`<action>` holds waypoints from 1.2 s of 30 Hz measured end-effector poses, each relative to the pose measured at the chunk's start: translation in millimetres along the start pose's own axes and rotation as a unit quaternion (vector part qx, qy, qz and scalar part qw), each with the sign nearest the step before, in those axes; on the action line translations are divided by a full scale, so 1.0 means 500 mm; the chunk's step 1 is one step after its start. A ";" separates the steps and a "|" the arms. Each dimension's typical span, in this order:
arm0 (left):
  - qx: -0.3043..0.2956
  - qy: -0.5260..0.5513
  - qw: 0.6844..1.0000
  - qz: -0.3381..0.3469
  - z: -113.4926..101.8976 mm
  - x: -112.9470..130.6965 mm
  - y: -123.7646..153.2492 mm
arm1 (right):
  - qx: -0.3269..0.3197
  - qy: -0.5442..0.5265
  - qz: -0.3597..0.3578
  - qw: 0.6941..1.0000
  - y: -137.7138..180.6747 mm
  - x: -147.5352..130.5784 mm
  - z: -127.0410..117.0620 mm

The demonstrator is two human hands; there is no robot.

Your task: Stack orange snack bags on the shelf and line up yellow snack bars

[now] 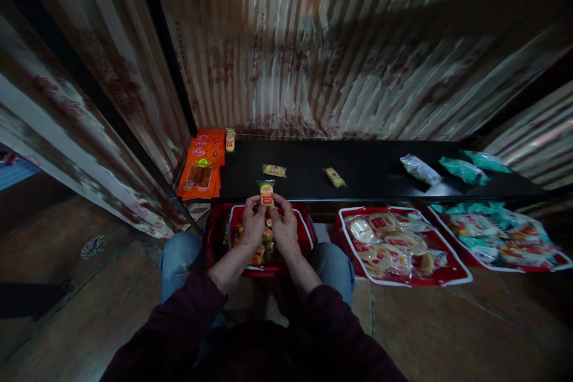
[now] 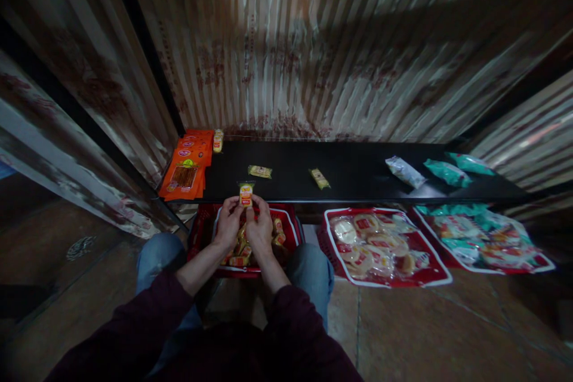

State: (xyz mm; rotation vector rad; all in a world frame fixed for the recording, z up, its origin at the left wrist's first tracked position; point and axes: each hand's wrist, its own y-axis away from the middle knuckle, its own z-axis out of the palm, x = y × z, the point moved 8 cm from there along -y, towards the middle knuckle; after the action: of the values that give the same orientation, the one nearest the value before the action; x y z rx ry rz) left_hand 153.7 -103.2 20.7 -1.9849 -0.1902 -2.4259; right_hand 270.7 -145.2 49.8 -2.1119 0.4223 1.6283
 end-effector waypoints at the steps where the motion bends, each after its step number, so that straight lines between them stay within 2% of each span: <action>1: 0.000 0.000 1.000 0.001 -0.001 -0.001 -0.002 | -0.001 0.004 0.007 1.000 -0.001 0.002 0.001; 7: 0.002 -0.006 1.000 0.005 -0.008 -0.012 -0.007 | 0.003 0.014 0.002 1.000 0.001 0.005 0.005; 24: 0.000 -0.006 1.000 0.016 -0.007 0.011 0.000 | 0.004 0.005 -0.013 1.000 -0.002 0.010 0.009; 36: -0.004 0.002 1.000 0.013 -0.009 0.004 -0.004 | 0.003 -0.001 -0.012 1.000 -0.001 0.002 0.009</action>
State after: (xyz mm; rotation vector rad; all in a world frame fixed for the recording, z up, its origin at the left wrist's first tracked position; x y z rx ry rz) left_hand 148.6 -101.7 21.4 -1.9728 -0.1542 -2.4199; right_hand 267.2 -142.7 48.0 -2.1031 0.4004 1.6128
